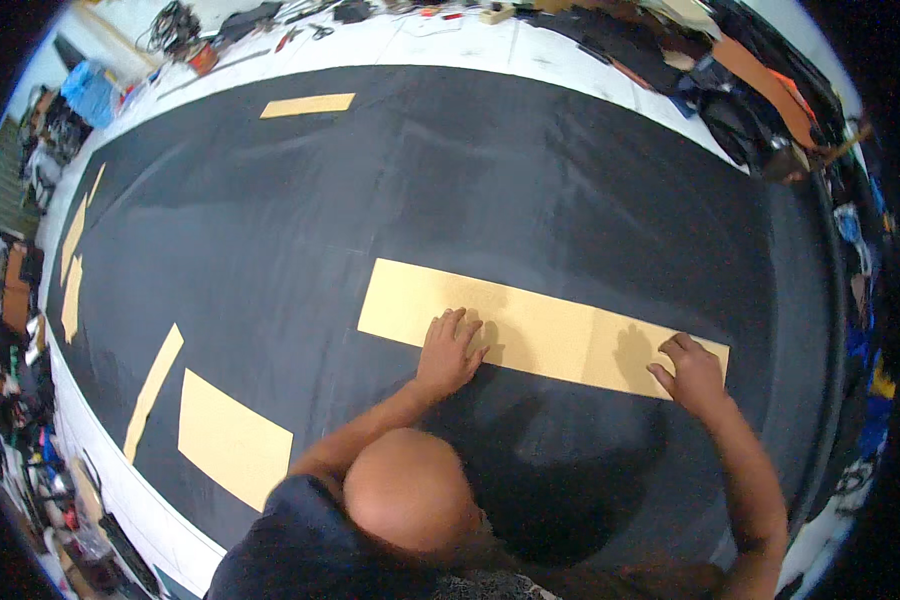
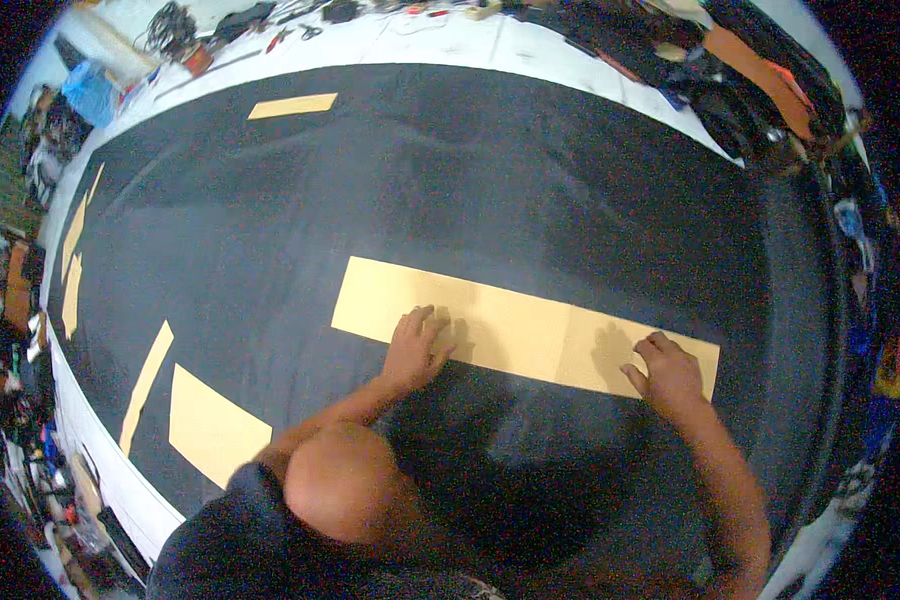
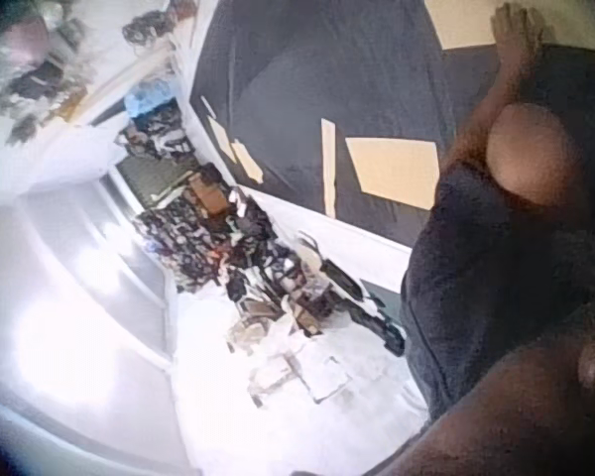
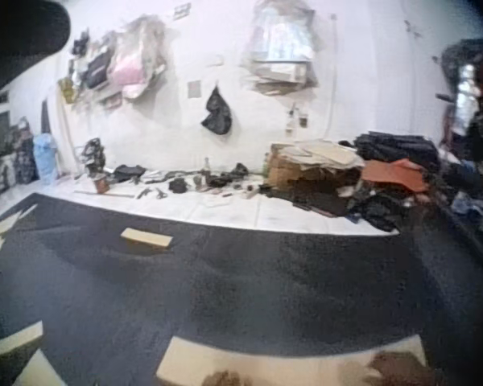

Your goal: The person places rectangular paper templates on a large black fabric surface and uses a pencil to trace their outlines. The person repeats this process for several templates, moving them to different positions on the fabric.

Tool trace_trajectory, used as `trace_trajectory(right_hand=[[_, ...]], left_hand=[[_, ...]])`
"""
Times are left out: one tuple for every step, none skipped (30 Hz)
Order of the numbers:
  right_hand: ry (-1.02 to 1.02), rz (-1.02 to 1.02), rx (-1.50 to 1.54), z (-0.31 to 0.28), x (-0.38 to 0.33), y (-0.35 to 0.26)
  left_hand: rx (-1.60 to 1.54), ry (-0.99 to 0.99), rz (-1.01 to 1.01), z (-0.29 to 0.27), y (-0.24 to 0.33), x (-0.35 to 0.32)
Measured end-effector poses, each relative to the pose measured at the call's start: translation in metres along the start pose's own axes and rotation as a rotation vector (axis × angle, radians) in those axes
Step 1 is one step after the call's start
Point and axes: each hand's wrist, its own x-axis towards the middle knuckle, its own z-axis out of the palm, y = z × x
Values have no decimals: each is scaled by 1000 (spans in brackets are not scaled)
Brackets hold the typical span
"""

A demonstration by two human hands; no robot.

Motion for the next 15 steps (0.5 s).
trace_trajectory(right_hand=[[31, 29, 9, 14, 18, -5], [62, 57, 26, 34, 32, -12], [94, 93, 31, 50, 41, -15], [136, 126, 78, 71, 46, -27], [180, 153, 140, 94, 48, -46], [197, 205, 140, 112, 48, -70], [213, 262, 138, 130, 44, -94], [227, 316, 139, 143, 41, -112], [223, 384, 176, 154, 38, -122], [214, 460, 209, 162, 33, -127], [217, 534, 243, 169, 30, -126], [208, 565, 212, 177, 25, -121], [224, 562, 212, 181, 22, -120], [239, 561, 211, 185, 19, -119], [254, 559, 210, 188, 17, -117]], left_hand=[[39, 101, -35, 6, -6, 0], [63, 117, -75, 2, -14, 1], [74, 134, -109, 0, -18, 6], [94, 150, -145, -3, -25, 10], [114, 181, -164, -6, -35, 11], [134, 205, -180, -9, -46, 10], [151, 225, -191, -9, -57, 7], [164, 226, -205, -11, -66, 4], [176, 226, -217, -11, -74, 2], [183, 220, -227, -9, -79, -1], [169, 211, -245, -8, -80, 0], [154, 201, -262, -7, -80, 0], [139, 192, -278, -5, -80, 1], [141, 200, -278, -3, -80, 1], [143, 209, -278, 0, -79, 1]])
